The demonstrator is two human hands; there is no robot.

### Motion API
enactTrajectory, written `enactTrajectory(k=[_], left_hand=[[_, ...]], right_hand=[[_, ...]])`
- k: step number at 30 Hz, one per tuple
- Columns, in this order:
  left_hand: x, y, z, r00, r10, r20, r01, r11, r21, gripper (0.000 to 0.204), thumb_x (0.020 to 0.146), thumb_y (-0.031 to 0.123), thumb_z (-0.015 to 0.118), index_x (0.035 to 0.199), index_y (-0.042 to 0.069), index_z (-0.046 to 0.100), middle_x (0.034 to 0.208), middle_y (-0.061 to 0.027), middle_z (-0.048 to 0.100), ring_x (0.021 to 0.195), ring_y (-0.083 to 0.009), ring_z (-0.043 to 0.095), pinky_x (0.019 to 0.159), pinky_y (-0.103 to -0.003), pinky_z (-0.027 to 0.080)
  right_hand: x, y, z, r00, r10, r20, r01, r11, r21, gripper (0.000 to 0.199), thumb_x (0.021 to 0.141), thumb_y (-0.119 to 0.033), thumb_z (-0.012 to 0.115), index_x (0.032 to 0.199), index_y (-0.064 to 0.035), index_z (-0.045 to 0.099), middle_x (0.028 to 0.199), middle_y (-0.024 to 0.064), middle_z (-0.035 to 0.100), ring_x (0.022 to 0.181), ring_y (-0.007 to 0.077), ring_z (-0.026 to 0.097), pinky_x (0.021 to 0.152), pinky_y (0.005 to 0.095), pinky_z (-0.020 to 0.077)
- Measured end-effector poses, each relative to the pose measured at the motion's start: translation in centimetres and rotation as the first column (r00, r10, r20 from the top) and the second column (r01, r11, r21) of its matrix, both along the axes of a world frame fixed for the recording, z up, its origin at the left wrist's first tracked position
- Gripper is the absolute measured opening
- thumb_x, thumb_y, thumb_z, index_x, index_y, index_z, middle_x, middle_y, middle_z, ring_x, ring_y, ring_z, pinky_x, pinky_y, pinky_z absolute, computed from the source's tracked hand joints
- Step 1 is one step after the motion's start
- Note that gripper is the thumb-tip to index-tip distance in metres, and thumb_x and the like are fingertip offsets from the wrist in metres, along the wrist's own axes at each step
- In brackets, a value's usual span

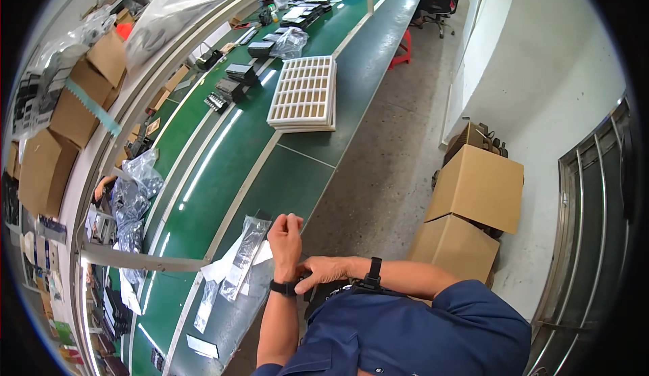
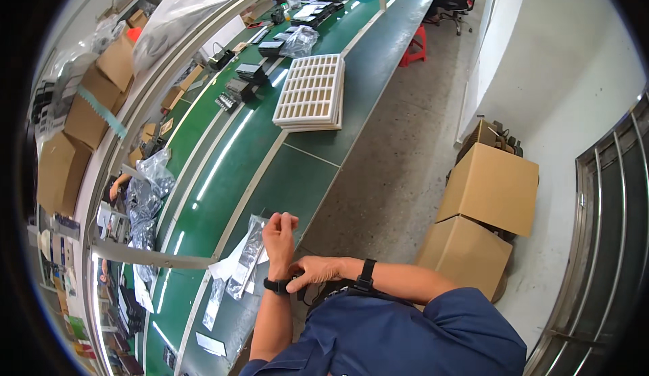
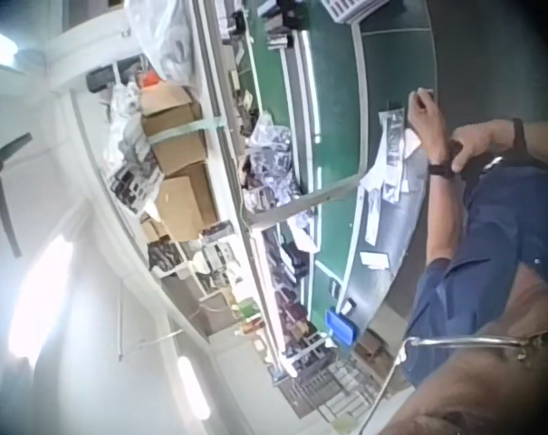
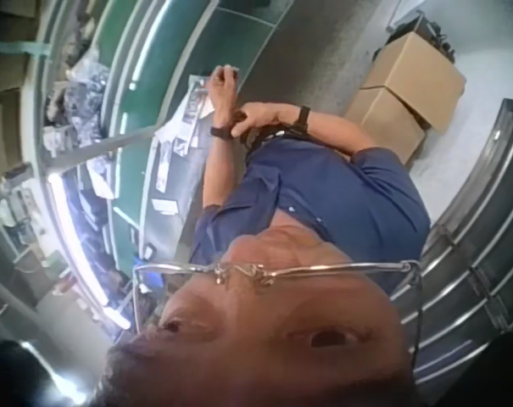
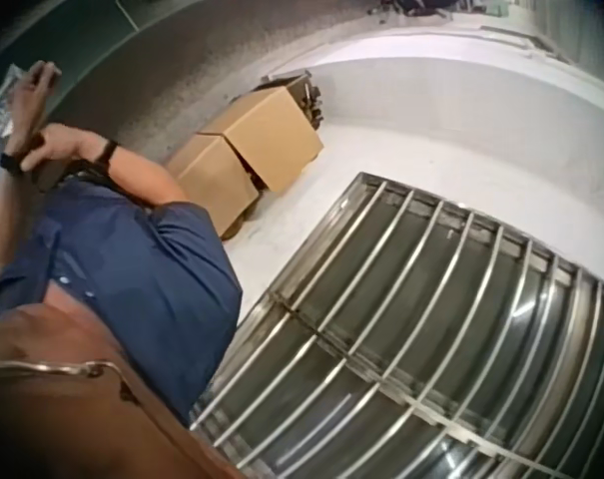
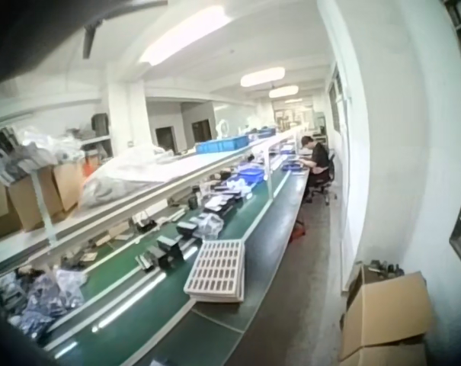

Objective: Inspecting small metal parts at a workstation and moving trays along a factory production floor.

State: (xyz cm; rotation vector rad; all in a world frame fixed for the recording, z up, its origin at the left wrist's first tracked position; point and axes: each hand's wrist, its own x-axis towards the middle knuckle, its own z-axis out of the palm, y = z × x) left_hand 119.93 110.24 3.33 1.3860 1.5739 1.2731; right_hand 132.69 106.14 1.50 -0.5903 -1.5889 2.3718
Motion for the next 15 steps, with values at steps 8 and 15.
enactTrajectory(k=[8, 15], left_hand=[[6.9, 11.8, -0.6, 0.922, -0.183, -0.340, 0.246, 0.957, 0.152, 0.027, 0.096, 0.014, 0.061, 0.073, 0.000, 0.056, 0.069, -0.0107, 0.059, 0.060, -0.0278, 0.055, 0.057, -0.036, 0.044], [14.3, 22.8, -1.1, 0.684, -0.136, 0.717, 0.461, 0.842, -0.280, 0.019, 0.098, 0.014, 0.059, 0.081, 0.006, 0.060, 0.075, -0.0059, 0.068, 0.064, -0.0152, 0.062, 0.062, -0.028, 0.050]], right_hand=[[6.5, 10.0, 0.9, 0.975, -0.179, 0.129, 0.189, 0.979, -0.069, 0.060, 0.084, -0.038, 0.079, 0.123, 0.0049, 0.064, 0.110, 0.0094, 0.069, 0.103, 0.0151, 0.062, 0.092, 0.0289, 0.0480], [12.8, 20.5, 1.1, 0.943, -0.211, 0.258, 0.258, 0.952, -0.165, 0.061, 0.085, -0.039, 0.079, 0.124, 0.0055, 0.062, 0.111, 0.0075, 0.066, 0.100, 0.0137, 0.060, 0.087, 0.0279, 0.0492]])
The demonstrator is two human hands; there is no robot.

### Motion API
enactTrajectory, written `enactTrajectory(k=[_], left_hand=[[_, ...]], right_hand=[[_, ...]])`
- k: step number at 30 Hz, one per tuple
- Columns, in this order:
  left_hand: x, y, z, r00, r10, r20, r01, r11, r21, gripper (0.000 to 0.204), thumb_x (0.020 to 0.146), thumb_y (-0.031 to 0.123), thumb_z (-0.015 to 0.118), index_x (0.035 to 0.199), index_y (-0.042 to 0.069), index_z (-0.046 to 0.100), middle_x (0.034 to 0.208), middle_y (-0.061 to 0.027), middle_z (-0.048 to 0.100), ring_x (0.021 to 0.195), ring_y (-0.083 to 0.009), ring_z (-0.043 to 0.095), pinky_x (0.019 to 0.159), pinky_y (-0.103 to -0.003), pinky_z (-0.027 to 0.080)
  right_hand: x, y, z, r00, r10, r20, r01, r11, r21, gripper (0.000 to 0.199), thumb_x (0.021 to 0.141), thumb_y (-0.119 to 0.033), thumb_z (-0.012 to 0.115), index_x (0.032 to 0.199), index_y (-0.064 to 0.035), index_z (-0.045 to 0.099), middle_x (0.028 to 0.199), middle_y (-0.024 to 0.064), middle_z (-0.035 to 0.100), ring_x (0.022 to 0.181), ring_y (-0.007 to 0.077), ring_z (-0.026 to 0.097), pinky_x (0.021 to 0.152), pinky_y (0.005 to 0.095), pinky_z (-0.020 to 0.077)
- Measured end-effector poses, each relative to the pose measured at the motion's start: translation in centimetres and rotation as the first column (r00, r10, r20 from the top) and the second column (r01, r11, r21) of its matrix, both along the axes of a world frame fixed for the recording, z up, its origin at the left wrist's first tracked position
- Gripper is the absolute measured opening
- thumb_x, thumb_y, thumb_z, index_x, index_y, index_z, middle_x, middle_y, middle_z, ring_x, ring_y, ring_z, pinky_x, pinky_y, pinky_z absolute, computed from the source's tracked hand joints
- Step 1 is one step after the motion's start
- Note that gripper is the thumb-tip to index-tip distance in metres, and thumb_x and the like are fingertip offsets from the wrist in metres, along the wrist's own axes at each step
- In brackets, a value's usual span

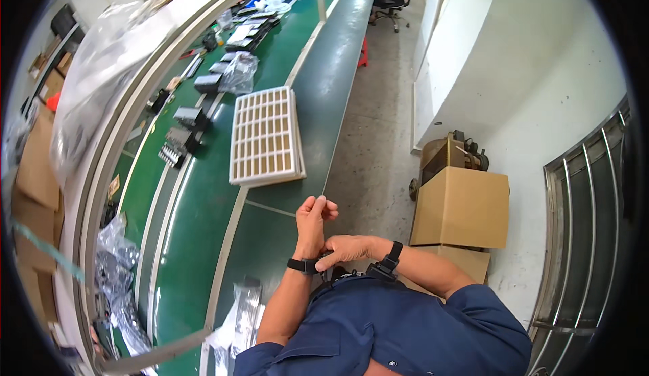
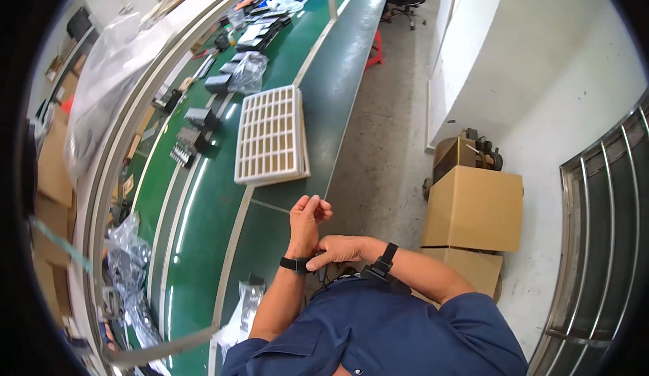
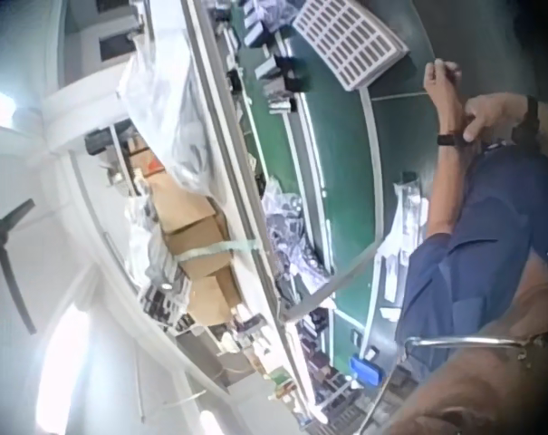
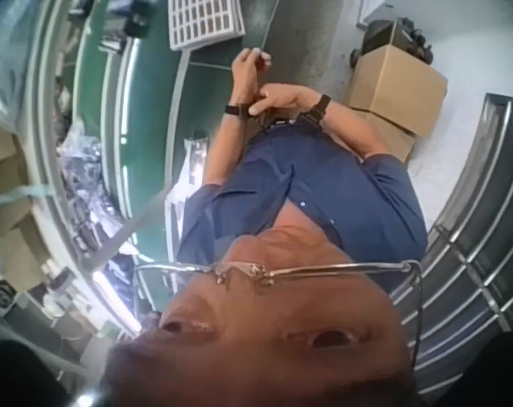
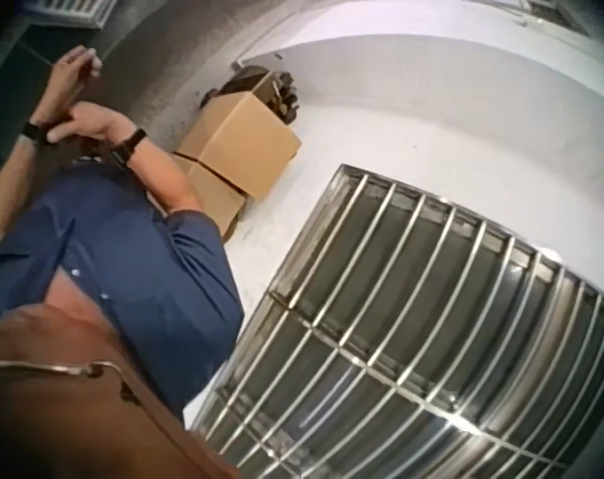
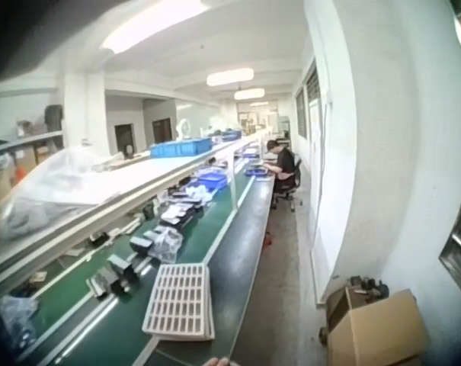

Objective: Inspecting small metal parts at a workstation and moving trays along a factory production floor.

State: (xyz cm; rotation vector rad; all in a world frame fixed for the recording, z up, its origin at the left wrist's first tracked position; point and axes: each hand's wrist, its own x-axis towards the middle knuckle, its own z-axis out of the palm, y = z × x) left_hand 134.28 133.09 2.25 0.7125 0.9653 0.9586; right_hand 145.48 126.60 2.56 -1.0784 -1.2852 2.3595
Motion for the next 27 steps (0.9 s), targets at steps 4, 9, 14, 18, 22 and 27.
enactTrajectory(k=[4, 9, 14, 18, 22, 27], left_hand=[[3.1, 5.1, -1.4, 0.964, 0.030, 0.266, 0.060, 0.944, -0.323, 0.015, 0.098, 0.014, 0.058, 0.084, 0.009, 0.057, 0.076, -0.0048, 0.066, 0.065, -0.0153, 0.062, 0.062, -0.029, 0.051], [9.1, 8.7, -4.2, 0.899, -0.258, -0.355, 0.322, 0.937, 0.136, 0.027, 0.099, 0.016, 0.056, 0.077, 0.002, 0.061, 0.071, -0.0050, 0.066, 0.066, -0.0087, 0.058, 0.064, -0.026, 0.049], [14.8, 14.1, -7.2, 0.667, -0.271, -0.694, 0.596, 0.754, 0.278, 0.023, 0.097, 0.018, 0.057, 0.083, 0.001, 0.064, 0.075, -0.0100, 0.067, 0.069, -0.0208, 0.063, 0.065, -0.034, 0.050], [17.3, 19.8, -9.0, 0.201, -0.142, -0.969, 0.897, 0.425, 0.123, 0.022, 0.093, 0.025, 0.059, 0.096, 0.004, 0.065, 0.094, -0.0193, 0.067, 0.090, -0.0417, 0.065, 0.078, -0.050, 0.053], [19.8, 25.0, -10.6, -0.100, -0.195, -0.976, 0.927, 0.339, -0.162, 0.028, 0.090, 0.029, 0.059, 0.106, 0.007, 0.064, 0.109, -0.0204, 0.065, 0.103, -0.0408, 0.063, 0.087, -0.050, 0.054], [23.2, 30.6, -12.0, 0.126, -0.108, -0.986, 0.781, 0.624, 0.032, 0.036, 0.090, 0.029, 0.059, 0.112, 0.000, 0.064, 0.119, -0.0245, 0.062, 0.111, -0.0415, 0.060, 0.096, -0.049, 0.050]], right_hand=[[3.6, 3.4, -0.8, 0.997, -0.070, -0.036, 0.071, 0.997, 0.023, 0.057, 0.086, -0.038, 0.079, 0.120, 0.0049, 0.064, 0.109, 0.0060, 0.067, 0.098, 0.0135, 0.060, 0.087, 0.0271, 0.0490], [8.1, 7.5, -3.1, 0.999, -0.035, -0.023, 0.036, 0.997, 0.075, 0.061, 0.084, -0.045, 0.079, 0.117, 0.0059, 0.066, 0.103, 0.0067, 0.069, 0.091, 0.0148, 0.062, 0.082, 0.0294, 0.0498], [16.1, 14.7, -8.1, 0.984, 0.149, 0.094, -0.157, 0.985, 0.078, 0.048, 0.087, -0.036, 0.078, 0.115, 0.0023, 0.067, 0.103, 0.0058, 0.069, 0.093, 0.0128, 0.060, 0.083, 0.0286, 0.0498], [26.7, 19.9, -11.8, 0.972, -0.055, 0.230, 0.012, 0.983, 0.185, 0.057, 0.088, -0.040, 0.076, 0.126, 0.0001, 0.061, 0.105, 0.0066, 0.067, 0.091, 0.0149, 0.062, 0.081, 0.0288, 0.0513], [38.4, 22.0, -14.0, 0.924, -0.295, 0.245, 0.329, 0.937, -0.114, 0.052, 0.089, -0.043, 0.073, 0.124, -0.0053, 0.063, 0.101, 0.0053, 0.065, 0.084, 0.0132, 0.062, 0.073, 0.0285, 0.0520], [48.4, 23.3, -17.8, 0.847, -0.397, 0.354, 0.478, 0.860, -0.179, 0.049, 0.090, -0.043, 0.072, 0.124, -0.0084, 0.063, 0.101, 0.0058, 0.067, 0.090, 0.0144, 0.065, 0.076, 0.0290, 0.0545]])
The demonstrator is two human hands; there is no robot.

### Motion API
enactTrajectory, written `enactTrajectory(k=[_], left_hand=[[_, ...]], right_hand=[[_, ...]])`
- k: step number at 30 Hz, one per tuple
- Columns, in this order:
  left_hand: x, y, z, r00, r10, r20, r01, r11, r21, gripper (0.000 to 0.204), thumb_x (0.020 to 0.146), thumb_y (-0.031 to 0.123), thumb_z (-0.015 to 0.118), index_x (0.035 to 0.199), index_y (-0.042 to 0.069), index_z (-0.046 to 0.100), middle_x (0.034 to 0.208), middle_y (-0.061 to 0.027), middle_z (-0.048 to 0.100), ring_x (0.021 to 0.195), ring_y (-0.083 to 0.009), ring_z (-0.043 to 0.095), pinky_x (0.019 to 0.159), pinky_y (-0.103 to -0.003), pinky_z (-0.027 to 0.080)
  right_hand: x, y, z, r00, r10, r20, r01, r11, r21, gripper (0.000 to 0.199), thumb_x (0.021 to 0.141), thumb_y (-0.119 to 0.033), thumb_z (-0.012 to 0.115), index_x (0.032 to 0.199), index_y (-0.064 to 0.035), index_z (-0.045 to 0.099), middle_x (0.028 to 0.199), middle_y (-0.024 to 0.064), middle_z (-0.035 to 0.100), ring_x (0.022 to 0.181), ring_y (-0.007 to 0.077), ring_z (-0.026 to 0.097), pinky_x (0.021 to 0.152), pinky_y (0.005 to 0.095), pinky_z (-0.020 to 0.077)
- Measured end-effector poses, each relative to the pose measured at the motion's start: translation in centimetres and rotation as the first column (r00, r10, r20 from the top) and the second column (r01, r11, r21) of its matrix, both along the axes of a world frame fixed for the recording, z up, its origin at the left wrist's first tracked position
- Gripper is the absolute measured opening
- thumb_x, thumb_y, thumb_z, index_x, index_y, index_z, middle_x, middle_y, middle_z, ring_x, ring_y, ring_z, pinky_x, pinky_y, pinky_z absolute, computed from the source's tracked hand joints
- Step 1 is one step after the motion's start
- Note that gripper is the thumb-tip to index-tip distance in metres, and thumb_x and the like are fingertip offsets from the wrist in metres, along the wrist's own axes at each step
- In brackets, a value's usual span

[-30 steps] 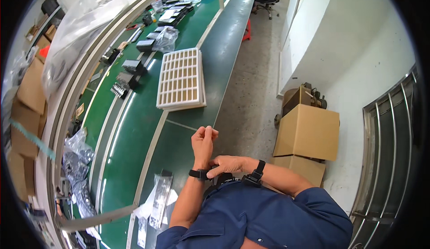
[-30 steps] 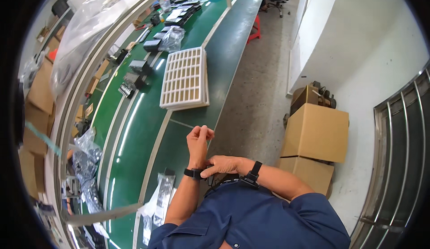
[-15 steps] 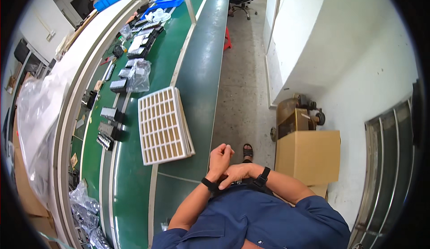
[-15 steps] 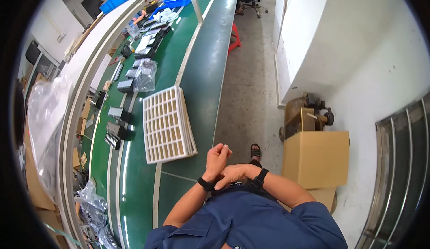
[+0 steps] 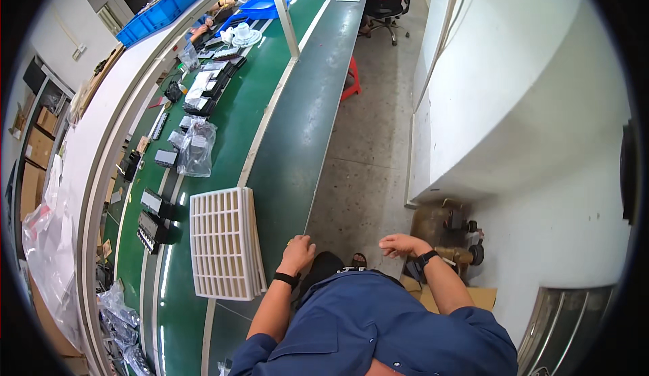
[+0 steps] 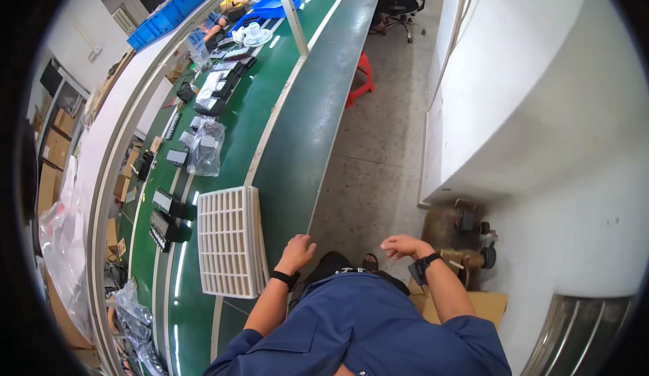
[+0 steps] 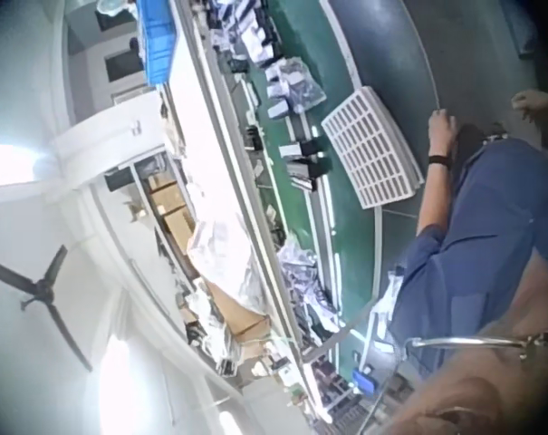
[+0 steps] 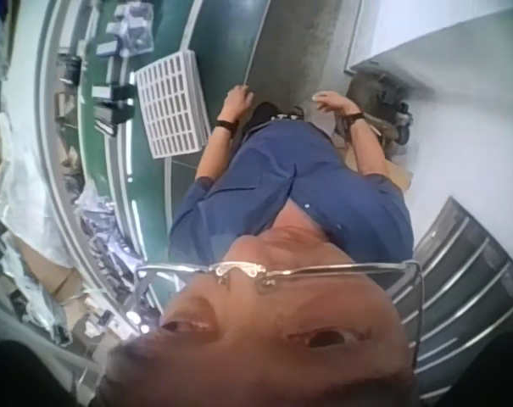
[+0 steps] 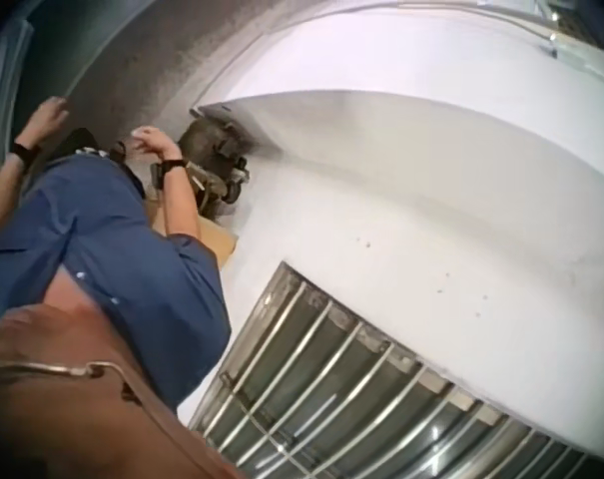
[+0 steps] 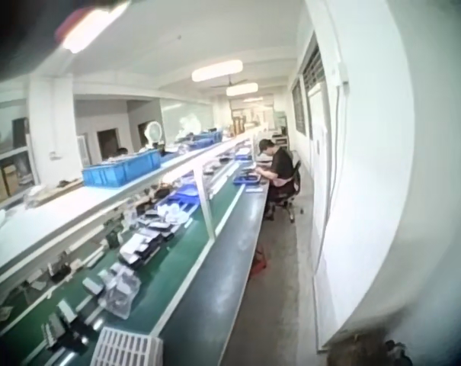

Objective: Inspecting small metal parts at a workstation and moving trays along a factory production floor.

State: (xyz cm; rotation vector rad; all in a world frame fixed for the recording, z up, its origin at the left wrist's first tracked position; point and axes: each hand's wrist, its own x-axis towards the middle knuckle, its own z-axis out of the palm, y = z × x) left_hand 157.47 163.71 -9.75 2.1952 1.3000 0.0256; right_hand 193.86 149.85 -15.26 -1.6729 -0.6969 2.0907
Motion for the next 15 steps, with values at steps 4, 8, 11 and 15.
enactTrajectory(k=[4, 8, 11, 15], left_hand=[[2.8, 5.6, -1.4, 0.998, 0.054, -0.031, -0.053, 0.998, 0.028, 0.039, 0.089, 0.028, 0.060, 0.115, -0.001, 0.064, 0.128, -0.0271, 0.058, 0.117, -0.0428, 0.057, 0.101, -0.048, 0.048], [6.2, 12.6, -3.9, 0.991, 0.120, -0.061, -0.116, 0.991, 0.067, 0.041, 0.089, 0.029, 0.061, 0.115, -0.002, 0.063, 0.133, -0.0297, 0.053, 0.121, -0.0451, 0.054, 0.103, -0.049, 0.046], [9.8, 18.5, -5.6, 0.984, 0.166, -0.065, -0.162, 0.985, 0.067, 0.041, 0.088, 0.028, 0.061, 0.116, -0.001, 0.063, 0.135, -0.0311, 0.051, 0.123, -0.0464, 0.052, 0.104, -0.050, 0.045], [15.4, 26.4, -6.0, 0.978, 0.181, -0.101, -0.177, 0.983, 0.047, 0.040, 0.087, 0.028, 0.062, 0.116, 0.000, 0.063, 0.138, -0.0330, 0.046, 0.125, -0.0488, 0.050, 0.104, -0.052, 0.045]], right_hand=[[3.7, 0.2, -5.0, 0.996, 0.066, 0.052, -0.061, 0.995, -0.083, 0.043, 0.091, -0.042, 0.071, 0.117, -0.0089, 0.066, 0.096, 0.0058, 0.067, 0.083, 0.0137, 0.062, 0.068, 0.0276, 0.0511], [5.6, -0.5, -8.7, 0.994, 0.104, 0.024, -0.097, 0.973, -0.210, 0.033, 0.093, -0.034, 0.069, 0.110, -0.0059, 0.070, 0.095, 0.0033, 0.068, 0.082, 0.0155, 0.062, 0.067, 0.0303, 0.0507], [8.4, 1.1, -8.3, 0.998, -0.016, -0.061, 0.000, 0.969, -0.246, 0.033, 0.093, -0.029, 0.068, 0.111, -0.0017, 0.070, 0.097, 0.0041, 0.071, 0.086, 0.0178, 0.065, 0.075, 0.0335, 0.0545], [13.6, 6.4, -4.6, 0.991, -0.070, 0.116, 0.099, 0.960, -0.263, 0.034, 0.092, -0.031, 0.069, 0.107, 0.0002, 0.072, 0.095, 0.0074, 0.071, 0.082, 0.0178, 0.067, 0.074, 0.0331, 0.0557]])
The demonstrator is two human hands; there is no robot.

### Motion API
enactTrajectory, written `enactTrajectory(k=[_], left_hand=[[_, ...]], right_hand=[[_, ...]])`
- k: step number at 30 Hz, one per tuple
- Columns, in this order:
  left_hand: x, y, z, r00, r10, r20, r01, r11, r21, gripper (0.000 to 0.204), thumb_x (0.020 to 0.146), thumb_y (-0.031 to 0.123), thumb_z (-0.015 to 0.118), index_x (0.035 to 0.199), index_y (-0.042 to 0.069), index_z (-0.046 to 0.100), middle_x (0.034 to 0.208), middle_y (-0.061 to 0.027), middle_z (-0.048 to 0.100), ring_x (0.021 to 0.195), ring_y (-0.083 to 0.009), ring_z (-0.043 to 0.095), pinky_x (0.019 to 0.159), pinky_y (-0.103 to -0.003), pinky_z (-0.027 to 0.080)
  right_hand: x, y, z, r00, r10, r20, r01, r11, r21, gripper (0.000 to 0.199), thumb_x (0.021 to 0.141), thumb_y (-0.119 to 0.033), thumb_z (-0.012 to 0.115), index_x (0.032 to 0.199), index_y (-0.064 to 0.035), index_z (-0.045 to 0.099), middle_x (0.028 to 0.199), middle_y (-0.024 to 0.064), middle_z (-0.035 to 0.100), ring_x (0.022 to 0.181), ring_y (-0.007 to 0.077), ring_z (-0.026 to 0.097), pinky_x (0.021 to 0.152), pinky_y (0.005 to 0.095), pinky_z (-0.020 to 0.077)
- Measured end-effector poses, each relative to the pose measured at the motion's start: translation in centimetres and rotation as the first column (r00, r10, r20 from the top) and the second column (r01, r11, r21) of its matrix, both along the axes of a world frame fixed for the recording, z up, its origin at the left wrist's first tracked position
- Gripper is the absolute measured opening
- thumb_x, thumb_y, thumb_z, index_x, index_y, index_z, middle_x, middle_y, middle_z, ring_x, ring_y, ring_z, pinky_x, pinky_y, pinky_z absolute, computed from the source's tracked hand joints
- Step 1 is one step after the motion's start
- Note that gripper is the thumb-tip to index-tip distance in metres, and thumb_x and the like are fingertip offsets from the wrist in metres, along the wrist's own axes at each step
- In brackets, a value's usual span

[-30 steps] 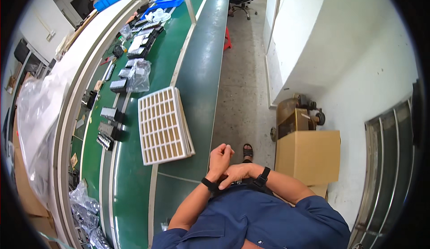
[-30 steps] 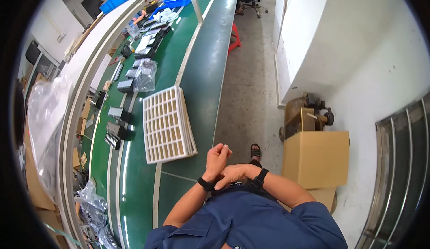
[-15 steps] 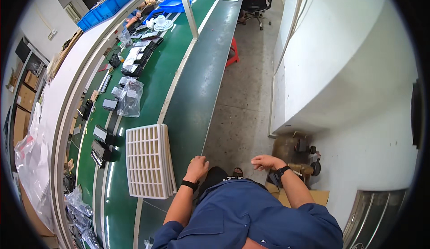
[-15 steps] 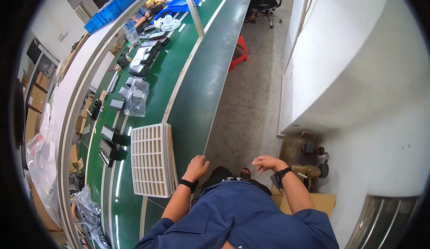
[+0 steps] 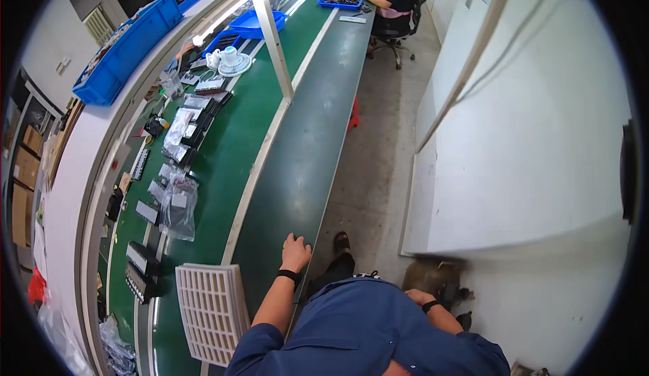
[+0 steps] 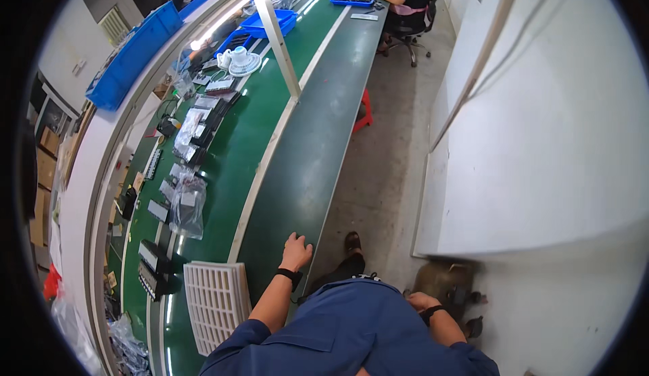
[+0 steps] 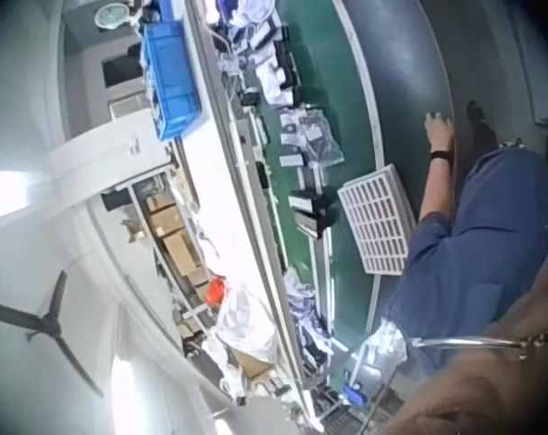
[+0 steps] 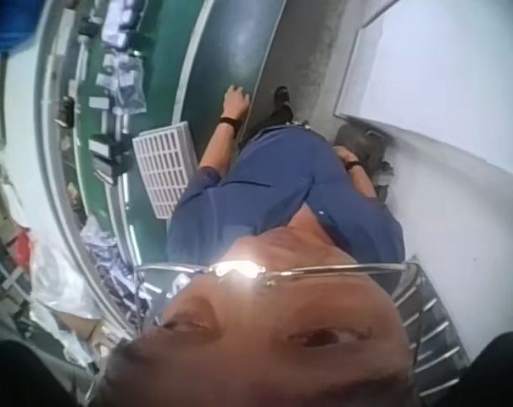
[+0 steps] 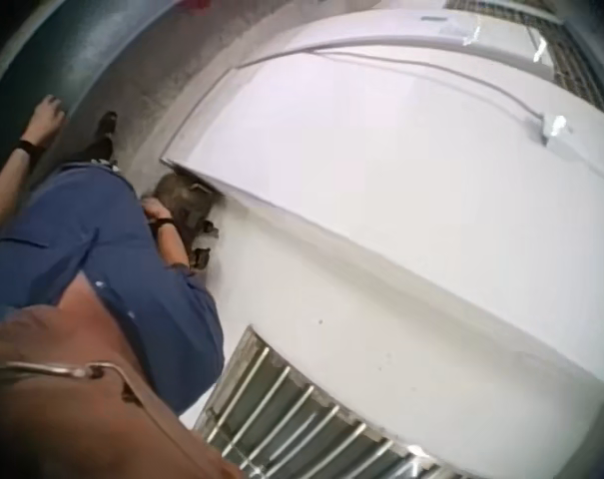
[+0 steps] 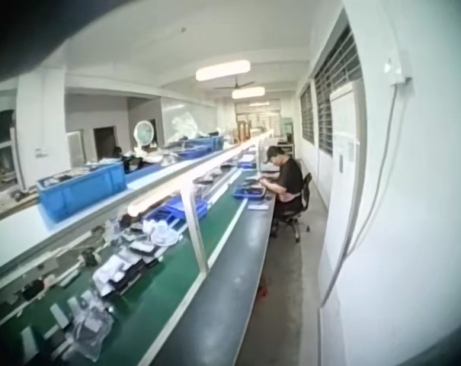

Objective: Inspecting small metal parts at a workstation and moving trays along a factory production floor.

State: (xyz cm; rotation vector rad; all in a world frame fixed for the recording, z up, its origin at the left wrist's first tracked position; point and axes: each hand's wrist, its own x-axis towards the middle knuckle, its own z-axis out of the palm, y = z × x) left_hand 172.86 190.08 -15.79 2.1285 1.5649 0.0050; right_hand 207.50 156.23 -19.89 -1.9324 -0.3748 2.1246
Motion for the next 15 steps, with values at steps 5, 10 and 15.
enactTrajectory(k=[5, 10, 15], left_hand=[[5.8, 9.2, 0.6, 1.000, 0.003, 0.031, -0.003, 1.000, 0.019, 0.041, 0.086, 0.027, 0.064, 0.117, 0.001, 0.063, 0.144, -0.0349, 0.037, 0.131, -0.0505, 0.041, 0.105, -0.054, 0.043], [9.3, 15.2, 1.1, 0.994, 0.078, -0.082, -0.084, 0.993, -0.077, 0.052, 0.086, 0.032, 0.065, 0.129, 0.002, 0.058, 0.153, -0.0376, 0.025, 0.139, -0.0518, 0.032, 0.110, -0.054, 0.039], [11.7, 19.2, 1.1, 0.966, 0.211, -0.149, -0.231, 0.964, -0.134, 0.057, 0.084, 0.036, 0.068, 0.129, 0.002, 0.058, 0.153, -0.0388, 0.022, 0.141, -0.0529, 0.028, 0.111, -0.055, 0.037]], right_hand=[[7.8, 10.1, 1.2, 0.946, 0.024, 0.324, -0.027, 1.000, 0.006, 0.032, 0.093, -0.029, 0.067, 0.103, 0.0009, 0.072, 0.086, 0.0079, 0.069, 0.071, 0.0161, 0.065, 0.061, 0.0297, 0.0540], [13.5, 21.3, 0.9, 0.871, -0.395, 0.293, 0.345, 0.915, 0.209, 0.034, 0.093, -0.026, 0.067, 0.114, 0.0018, 0.066, 0.093, 0.0093, 0.069, 0.075, 0.0188, 0.068, 0.061, 0.0291, 0.0558], [18.4, 29.5, -0.1, 0.907, -0.343, 0.242, 0.301, 0.933, 0.197, 0.039, 0.092, -0.026, 0.068, 0.117, 0.0042, 0.064, 0.101, 0.0116, 0.069, 0.081, 0.0207, 0.071, 0.064, 0.0294, 0.0579]])
